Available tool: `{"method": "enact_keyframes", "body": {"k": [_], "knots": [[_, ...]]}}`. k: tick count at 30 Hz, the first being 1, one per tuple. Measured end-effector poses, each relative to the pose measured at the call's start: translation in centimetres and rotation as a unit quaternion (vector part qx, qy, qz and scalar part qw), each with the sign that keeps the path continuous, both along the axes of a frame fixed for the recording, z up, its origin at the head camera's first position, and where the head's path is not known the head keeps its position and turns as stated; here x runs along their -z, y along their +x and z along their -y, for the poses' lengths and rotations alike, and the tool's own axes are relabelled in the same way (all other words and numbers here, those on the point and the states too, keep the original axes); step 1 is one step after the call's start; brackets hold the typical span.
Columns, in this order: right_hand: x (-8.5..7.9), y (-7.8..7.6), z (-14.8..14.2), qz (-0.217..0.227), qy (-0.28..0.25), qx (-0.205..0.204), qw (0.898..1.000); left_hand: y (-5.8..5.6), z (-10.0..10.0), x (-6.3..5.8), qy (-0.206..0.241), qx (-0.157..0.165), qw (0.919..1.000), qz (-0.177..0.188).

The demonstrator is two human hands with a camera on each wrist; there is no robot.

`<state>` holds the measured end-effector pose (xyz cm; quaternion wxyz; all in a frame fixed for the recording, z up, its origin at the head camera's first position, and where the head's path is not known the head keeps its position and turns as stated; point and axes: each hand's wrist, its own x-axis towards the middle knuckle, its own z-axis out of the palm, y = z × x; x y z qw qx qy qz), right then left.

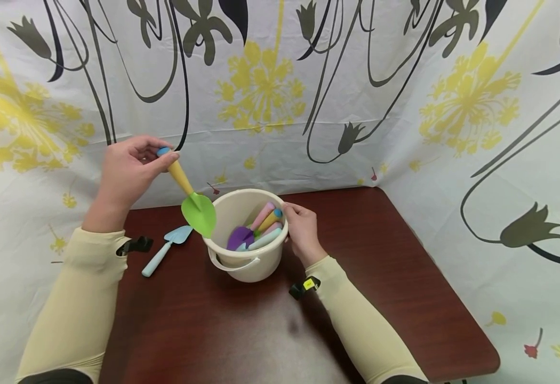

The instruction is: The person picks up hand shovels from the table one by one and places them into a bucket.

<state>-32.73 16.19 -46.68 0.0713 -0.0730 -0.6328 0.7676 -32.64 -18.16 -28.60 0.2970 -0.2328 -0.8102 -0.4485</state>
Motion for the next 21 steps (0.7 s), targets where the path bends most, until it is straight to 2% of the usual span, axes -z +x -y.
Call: {"method": "enact_keyframes", "body": {"k": [4,9,14,21], "knots": [[0.0,0.0,-0.1,-0.001,0.000,-0.002,1.000,-0.4,-0.5,0.2,0.010,0.002,0.9998,0.016],[0.0,0.0,-0.1,-0.004,-0.004,-0.003,1.000,-0.7,-1.1,0.6,0.002,-0.004,0.9990,0.044],[0.0,0.1,-0.1,-0.005,-0.007,-0.002,1.000,-1.3,-2.0,1.5,-0.030,-0.009,0.9966,0.077],[0.0,0.0,-0.1,-0.005,-0.011,-0.002,1.000,-2.1,-3.2,3.2,-0.071,0.015,0.9913,0.110]]}}
